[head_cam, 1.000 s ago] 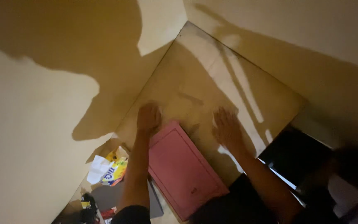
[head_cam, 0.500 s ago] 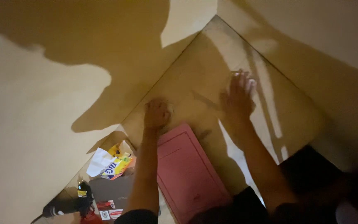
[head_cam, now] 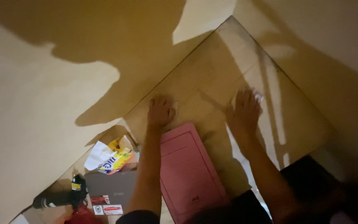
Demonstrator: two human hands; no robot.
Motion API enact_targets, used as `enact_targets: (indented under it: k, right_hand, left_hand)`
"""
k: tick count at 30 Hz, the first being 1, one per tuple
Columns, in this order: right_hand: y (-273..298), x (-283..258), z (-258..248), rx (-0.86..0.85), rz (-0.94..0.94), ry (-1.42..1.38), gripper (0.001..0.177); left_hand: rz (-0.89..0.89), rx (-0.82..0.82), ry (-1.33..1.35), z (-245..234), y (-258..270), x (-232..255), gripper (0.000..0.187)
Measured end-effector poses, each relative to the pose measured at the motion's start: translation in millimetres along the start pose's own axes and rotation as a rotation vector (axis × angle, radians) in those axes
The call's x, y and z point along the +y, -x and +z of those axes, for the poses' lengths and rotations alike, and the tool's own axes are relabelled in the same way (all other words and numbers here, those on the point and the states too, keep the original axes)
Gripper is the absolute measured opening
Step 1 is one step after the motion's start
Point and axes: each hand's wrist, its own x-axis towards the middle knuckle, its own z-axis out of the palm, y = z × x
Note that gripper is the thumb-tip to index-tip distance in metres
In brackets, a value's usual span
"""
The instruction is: The person wipes a wooden desk surface with a white cloth, moving the cloth back and forth across the surface. They shift a pink folder to access more area and continue wiping the desk.
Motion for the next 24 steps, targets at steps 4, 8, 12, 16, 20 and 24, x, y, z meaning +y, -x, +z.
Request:
enact_targets:
  k: [4, 8, 12, 16, 20, 24]
  right_hand:
    - [-80.5, -23.7, -21.8, 0.056, -0.008, 0.104, 0.081]
    - [-92.0, -87.2, 31.5, -0.102, 0.056, -0.373, 0.088]
    - [-29.6, -99.0, -28.7, -0.101, -0.232, -0.370, 0.069]
    - [-0.5, -73.1, -12.4, -0.193, -0.218, -0.205, 0.079]
    - [-42.5, -39.8, -20.0, -0.123, -0.028, -0.346, 0.075]
    - [-115.2, -45.2, -14.3, 0.230, -0.121, -0.153, 0.073]
  left_hand:
    - [0.100, 0.232, 0.037, 37.1, -1.8, -13.4, 0.045]
    - [0.110, 0.264, 0.071, 20.0, -3.6, -10.1, 0.042]
    - [0.101, 0.276, 0.076, 14.4, -2.2, -7.9, 0.041]
    - [0.096, 0.293, 0.052, 8.2, -2.8, -5.1, 0.039]
    - [0.053, 0.158, -0.039, 18.6, -3.0, -6.3, 0.049]
    - [0.050, 0.169, 0.085, 12.5, -1.3, -7.0, 0.046]
